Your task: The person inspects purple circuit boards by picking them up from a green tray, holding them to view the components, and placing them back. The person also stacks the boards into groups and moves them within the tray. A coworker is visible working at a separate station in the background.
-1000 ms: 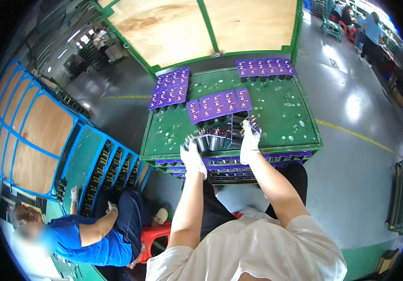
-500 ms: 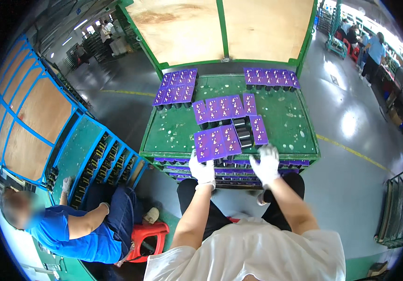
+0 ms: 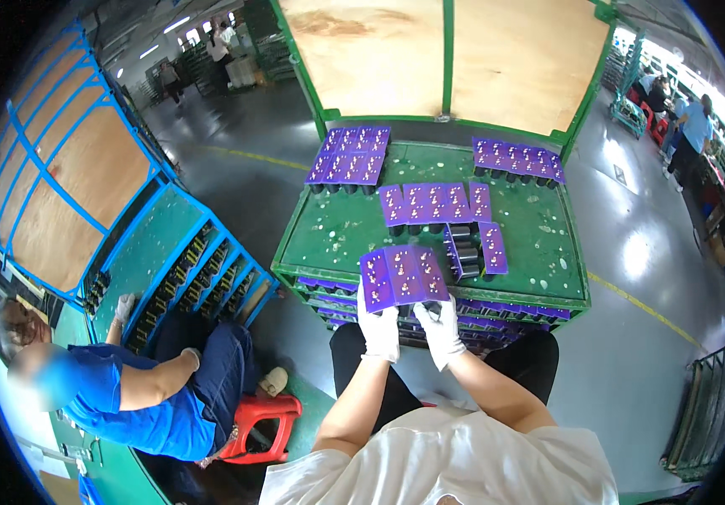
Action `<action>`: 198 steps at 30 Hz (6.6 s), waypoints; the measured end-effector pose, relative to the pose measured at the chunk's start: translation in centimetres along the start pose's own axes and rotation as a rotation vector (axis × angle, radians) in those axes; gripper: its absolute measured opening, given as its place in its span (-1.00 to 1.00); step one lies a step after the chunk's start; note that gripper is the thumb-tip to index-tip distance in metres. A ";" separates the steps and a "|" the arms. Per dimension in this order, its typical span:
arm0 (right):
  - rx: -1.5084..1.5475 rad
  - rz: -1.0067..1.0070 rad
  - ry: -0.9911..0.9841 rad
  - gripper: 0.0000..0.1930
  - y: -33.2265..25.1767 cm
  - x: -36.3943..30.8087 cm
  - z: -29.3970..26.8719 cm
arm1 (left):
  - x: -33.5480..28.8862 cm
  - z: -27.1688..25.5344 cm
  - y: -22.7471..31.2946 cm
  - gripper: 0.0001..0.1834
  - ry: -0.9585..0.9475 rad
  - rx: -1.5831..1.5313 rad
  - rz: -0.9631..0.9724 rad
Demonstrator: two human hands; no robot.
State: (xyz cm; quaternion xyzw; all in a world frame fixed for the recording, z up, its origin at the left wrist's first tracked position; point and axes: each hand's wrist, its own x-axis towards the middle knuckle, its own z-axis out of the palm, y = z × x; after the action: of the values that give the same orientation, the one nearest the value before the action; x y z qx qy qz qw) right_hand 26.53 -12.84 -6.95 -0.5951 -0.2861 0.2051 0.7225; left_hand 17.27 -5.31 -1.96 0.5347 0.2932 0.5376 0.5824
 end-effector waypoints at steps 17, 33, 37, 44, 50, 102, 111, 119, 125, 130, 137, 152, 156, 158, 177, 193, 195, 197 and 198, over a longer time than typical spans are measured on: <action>-0.262 -0.731 -0.248 -0.69 -12.3 -1.0 6.9 | -1.5 -6.7 6.1 -0.38 0.029 -0.316 0.232; -0.109 -0.283 -0.609 -0.42 -10.6 -2.5 24.1 | 4.2 -22.4 7.4 -0.59 0.603 0.174 0.190; 0.008 -0.064 -0.715 -0.40 -8.0 -3.1 27.2 | 3.0 -21.6 11.2 -0.60 0.663 0.171 0.087; -0.171 -0.058 -0.823 -0.36 -9.5 -5.0 28.2 | 1.5 -24.0 11.0 -0.56 0.814 0.181 0.181; -0.237 -0.099 -1.074 -0.36 -8.5 -4.6 30.8 | 2.8 -28.6 10.5 -0.55 0.868 0.259 0.191; -0.996 -0.232 0.248 -0.08 1.5 10.9 -17.1 | 2.6 12.9 -5.5 -0.55 -0.270 0.853 0.131; -0.607 -0.134 0.085 -0.20 0.7 10.7 -16.0 | 0.7 11.0 -6.0 -0.18 -0.475 0.568 0.623; -0.195 0.113 -0.183 -0.20 -6.0 9.7 -16.4 | 1.2 10.2 -6.7 -0.11 -0.673 1.207 0.345; 0.003 0.139 -0.209 -0.27 -3.8 10.8 -16.6 | 1.4 12.5 -8.1 -0.39 -0.694 0.732 0.184; 0.177 0.094 -0.092 -0.39 -4.9 7.1 -13.8 | 0.7 11.1 -4.8 -0.52 -0.643 0.223 0.223; 0.406 -0.004 -0.238 -0.18 -11.4 1.7 -7.2 | 0.3 6.0 4.3 -0.09 -0.580 0.102 0.195; 0.148 -0.383 -0.553 -0.02 -14.8 -0.9 -2.6 | -3.1 -0.5 10.7 -0.01 -0.466 -0.529 -0.077; 0.074 -0.338 -0.521 0.01 -15.6 -1.5 -2.0 | -3.0 -0.7 10.8 0.05 -0.486 -0.432 0.152; 0.044 -0.370 -0.506 0.00 -15.2 -1.3 -1.9 | -2.5 -1.6 9.9 0.05 -0.508 -0.145 0.302; -0.003 -0.556 -0.614 -0.16 -15.2 -3.3 2.5 | -2.0 -5.9 10.0 -0.60 -0.181 -1.059 -0.362; -0.353 -0.448 -0.753 -0.09 -12.7 -1.5 2.4 | -3.2 -10.8 4.5 -0.59 -0.259 -0.684 -0.313; -0.361 -0.409 -0.786 -0.08 -12.6 -1.2 2.5 | -3.0 -11.0 5.2 -0.58 -0.182 -0.430 -0.362; -0.376 -0.482 -0.810 -0.05 -12.6 -0.7 3.0 | -2.8 -11.5 5.6 -0.57 -0.241 -0.192 -0.343; -0.384 -0.547 -0.820 -0.04 -12.5 -0.3 3.2 | -2.7 -11.5 5.4 -0.58 -0.242 -0.229 -0.308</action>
State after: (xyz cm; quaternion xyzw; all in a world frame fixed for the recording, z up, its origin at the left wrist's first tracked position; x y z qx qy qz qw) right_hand 23.62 -13.25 5.67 -0.4913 -0.7224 0.1691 0.4562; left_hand 4.34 -5.10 -0.52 0.4744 0.2364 0.4039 0.7455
